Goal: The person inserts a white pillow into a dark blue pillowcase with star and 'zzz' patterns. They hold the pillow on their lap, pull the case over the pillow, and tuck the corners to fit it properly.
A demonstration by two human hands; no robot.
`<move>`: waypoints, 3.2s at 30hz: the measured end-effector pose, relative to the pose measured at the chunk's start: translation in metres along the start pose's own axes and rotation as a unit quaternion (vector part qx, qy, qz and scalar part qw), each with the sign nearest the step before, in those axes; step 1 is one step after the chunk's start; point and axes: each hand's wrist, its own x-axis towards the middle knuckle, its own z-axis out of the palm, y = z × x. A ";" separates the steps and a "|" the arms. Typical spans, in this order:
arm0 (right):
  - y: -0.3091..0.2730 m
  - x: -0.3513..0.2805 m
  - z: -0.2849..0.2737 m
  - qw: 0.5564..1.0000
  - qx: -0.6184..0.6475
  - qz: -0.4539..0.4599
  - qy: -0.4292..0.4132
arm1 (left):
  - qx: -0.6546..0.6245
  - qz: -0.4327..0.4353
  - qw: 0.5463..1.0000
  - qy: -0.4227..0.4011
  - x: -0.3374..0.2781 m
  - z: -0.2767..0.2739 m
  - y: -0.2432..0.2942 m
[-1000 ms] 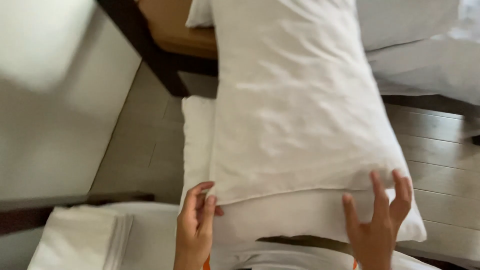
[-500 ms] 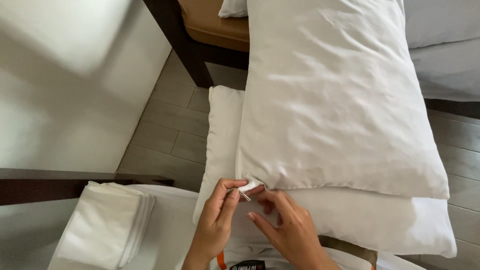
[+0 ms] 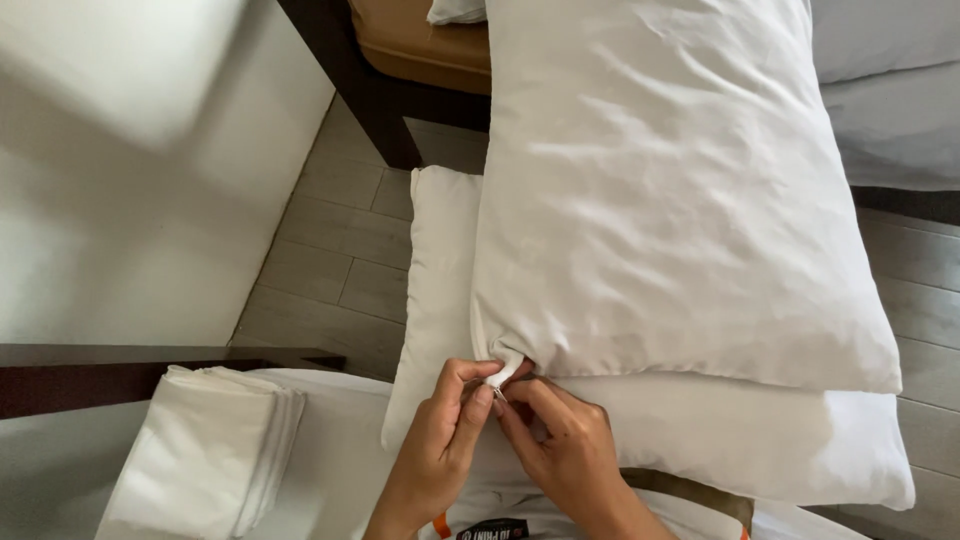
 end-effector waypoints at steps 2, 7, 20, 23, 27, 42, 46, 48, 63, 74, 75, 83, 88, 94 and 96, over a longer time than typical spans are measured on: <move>-0.003 0.001 -0.002 1.000 0.006 0.015 -0.019 | 0.001 0.015 1.000 -0.003 0.000 0.000 -0.002; -0.003 0.001 -0.004 1.000 0.004 0.007 -0.028 | -0.020 0.019 1.000 0.000 0.001 -0.005 0.001; -0.011 0.009 -0.008 0.998 0.013 0.014 -0.053 | 0.042 0.170 0.978 0.115 0.003 -0.005 0.017; -0.009 0.008 -0.007 0.999 0.017 0.007 -0.041 | 0.024 0.155 0.978 0.137 0.003 -0.005 0.010; -0.005 0.006 -0.008 0.998 0.021 0.029 -0.057 | 0.026 0.162 0.976 0.145 0.004 -0.004 0.004; 0.018 -0.005 -0.038 0.997 -0.013 0.069 -0.011 | -0.063 0.135 0.971 0.187 0.007 0.002 -0.009; 0.030 -0.011 -0.046 0.996 -0.022 0.088 0.013 | -0.031 0.149 0.967 0.205 0.009 0.002 -0.012; 0.034 -0.013 -0.051 0.995 -0.033 0.095 0.025 | -0.037 0.146 0.968 0.202 0.009 0.003 -0.015; 0.031 -0.014 -0.069 0.994 -0.043 0.091 0.035 | 0.385 0.348 0.839 0.162 0.001 0.056 0.001; 0.034 -0.019 -0.071 0.993 -0.078 0.085 0.035 | 0.431 0.376 0.791 0.217 0.032 0.072 0.020; 0.034 -0.018 -0.072 0.992 -0.080 0.086 0.037 | 0.429 0.377 0.792 0.216 0.032 0.070 0.021; 0.045 -0.017 -0.095 0.985 -0.111 0.116 0.061 | 0.412 0.373 0.805 0.205 0.035 0.064 0.004; 0.063 -0.028 -0.111 0.978 -0.130 0.138 0.088 | 0.399 0.378 0.813 0.193 0.037 0.063 0.004; 0.081 -0.038 -0.139 0.964 -0.143 0.183 0.133 | 0.400 0.381 0.812 0.188 0.038 0.059 0.001; 0.087 -0.041 -0.151 0.958 -0.163 0.181 0.151 | 0.399 0.392 0.807 0.188 0.040 0.059 -0.003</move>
